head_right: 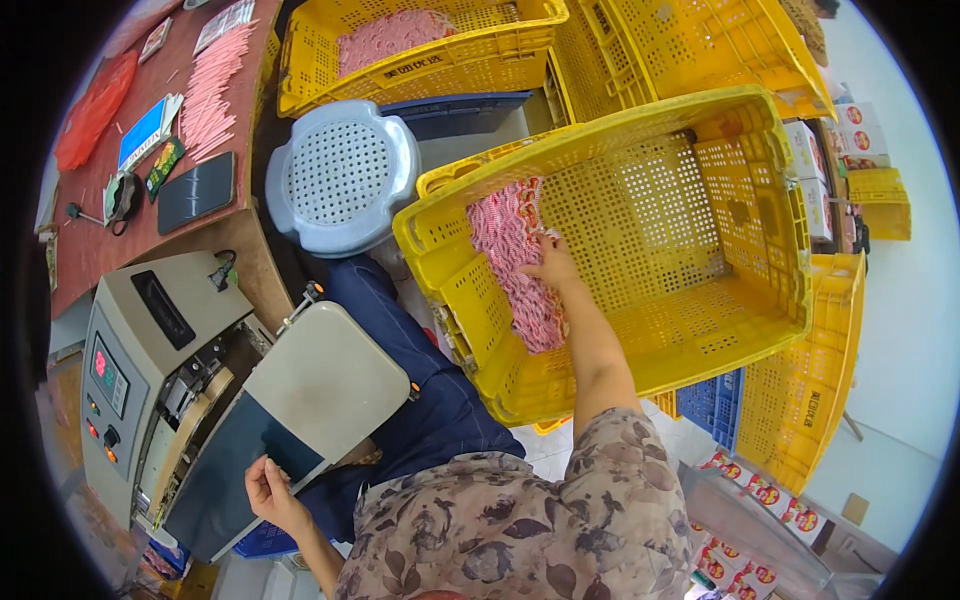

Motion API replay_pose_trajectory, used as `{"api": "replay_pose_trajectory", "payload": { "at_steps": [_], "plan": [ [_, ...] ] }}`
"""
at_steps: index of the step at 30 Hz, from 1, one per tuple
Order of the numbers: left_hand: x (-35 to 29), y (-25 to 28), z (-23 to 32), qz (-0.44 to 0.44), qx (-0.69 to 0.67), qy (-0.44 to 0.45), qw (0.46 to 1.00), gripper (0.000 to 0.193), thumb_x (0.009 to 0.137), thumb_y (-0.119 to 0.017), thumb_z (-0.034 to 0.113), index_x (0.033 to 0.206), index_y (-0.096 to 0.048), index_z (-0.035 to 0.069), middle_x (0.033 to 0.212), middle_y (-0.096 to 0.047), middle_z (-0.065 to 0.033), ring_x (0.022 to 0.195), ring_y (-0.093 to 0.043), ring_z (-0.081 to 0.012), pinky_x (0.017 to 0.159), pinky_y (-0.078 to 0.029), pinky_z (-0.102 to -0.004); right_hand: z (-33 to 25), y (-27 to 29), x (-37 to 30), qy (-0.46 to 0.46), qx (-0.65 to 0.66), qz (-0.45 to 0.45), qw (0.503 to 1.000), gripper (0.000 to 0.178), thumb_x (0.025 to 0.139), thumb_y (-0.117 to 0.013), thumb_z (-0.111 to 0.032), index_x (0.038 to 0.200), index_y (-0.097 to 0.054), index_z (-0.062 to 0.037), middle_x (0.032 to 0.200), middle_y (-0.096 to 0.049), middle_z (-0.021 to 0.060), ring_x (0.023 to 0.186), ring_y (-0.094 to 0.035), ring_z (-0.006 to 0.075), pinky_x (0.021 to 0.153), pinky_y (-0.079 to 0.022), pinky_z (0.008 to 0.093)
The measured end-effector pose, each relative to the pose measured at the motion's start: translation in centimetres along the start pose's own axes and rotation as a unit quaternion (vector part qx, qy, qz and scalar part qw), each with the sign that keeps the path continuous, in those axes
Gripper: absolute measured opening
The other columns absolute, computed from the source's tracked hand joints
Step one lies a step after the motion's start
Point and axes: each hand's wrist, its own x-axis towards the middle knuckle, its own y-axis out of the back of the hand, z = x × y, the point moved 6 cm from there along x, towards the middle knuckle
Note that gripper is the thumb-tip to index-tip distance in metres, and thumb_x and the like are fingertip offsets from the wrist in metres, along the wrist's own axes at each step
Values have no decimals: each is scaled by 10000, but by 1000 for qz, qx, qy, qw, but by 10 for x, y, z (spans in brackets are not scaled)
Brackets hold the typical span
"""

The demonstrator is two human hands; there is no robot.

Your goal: The person repeatedly picks up bundles of pink noodles from a yellow crate and places them into a packaging machine. The machine seals the noodles into individual plastic packets, which the person then collects and places into a blue crate.

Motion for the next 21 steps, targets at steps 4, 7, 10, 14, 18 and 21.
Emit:
{"api": "replay_pose_trajectory", "payload": {
  "at_steps": [4,7,10,14,18,21],
  "plan": [
    [0,1,3,-6,4,-12,1000,51,840,-530,12,873,-551,-21,784,-475,-29,599,-413,-56,529,-347,-174,27,11,9,26,111,-26,993,743,674,-674,-412,1290,-363,-136,1186,-461,234,1033,-509,354,864,-428,393],
    [-1,4,-5,-3,-1,10,1000,48,840,-533,17,864,-552,-20,786,-477,-28,600,-414,-56,530,-349,-174,25,28,-4,12,-16,99,995,703,729,-609,-340,1312,-284,-120,1152,-433,260,912,-549,384,775,-466,425],
    [-2,-2,-2,-13,11,2,1000,47,836,-539,21,857,-556,-18,789,-478,-27,602,-414,-59,530,-350,-176,11,22,-23,-133,-70,142,978,731,745,-568,-360,1343,-206,-145,1129,-427,264,847,-565,394,741,-471,448],
    [-3,-10,7,-34,31,-20,999,48,831,-545,22,854,-561,-17,792,-487,-28,599,-416,-62,525,-352,-180,-15,-10,-35,-173,-56,48,982,762,763,-561,-352,1368,-148,-147,1169,-393,261,933,-529,397,770,-458,430],
    [1,-6,11,-44,42,-41,997,49,829,-546,23,855,-566,-14,793,-494,-28,597,-419,-63,519,-353,-183,10,-22,-14,-114,-29,102,988,702,747,-565,-235,1333,-182,-185,1202,-365,232,848,-566,392,703,-471,457],
    [3,-3,6,-37,43,-32,998,47,823,-551,17,855,-569,-13,793,-497,-28,599,-422,-64,517,-353,-183,16,-2,-17,-122,-2,128,984,632,739,-575,-192,1282,-253,-169,1184,-390,223,845,-564,400,709,-468,457]
  ]
}}
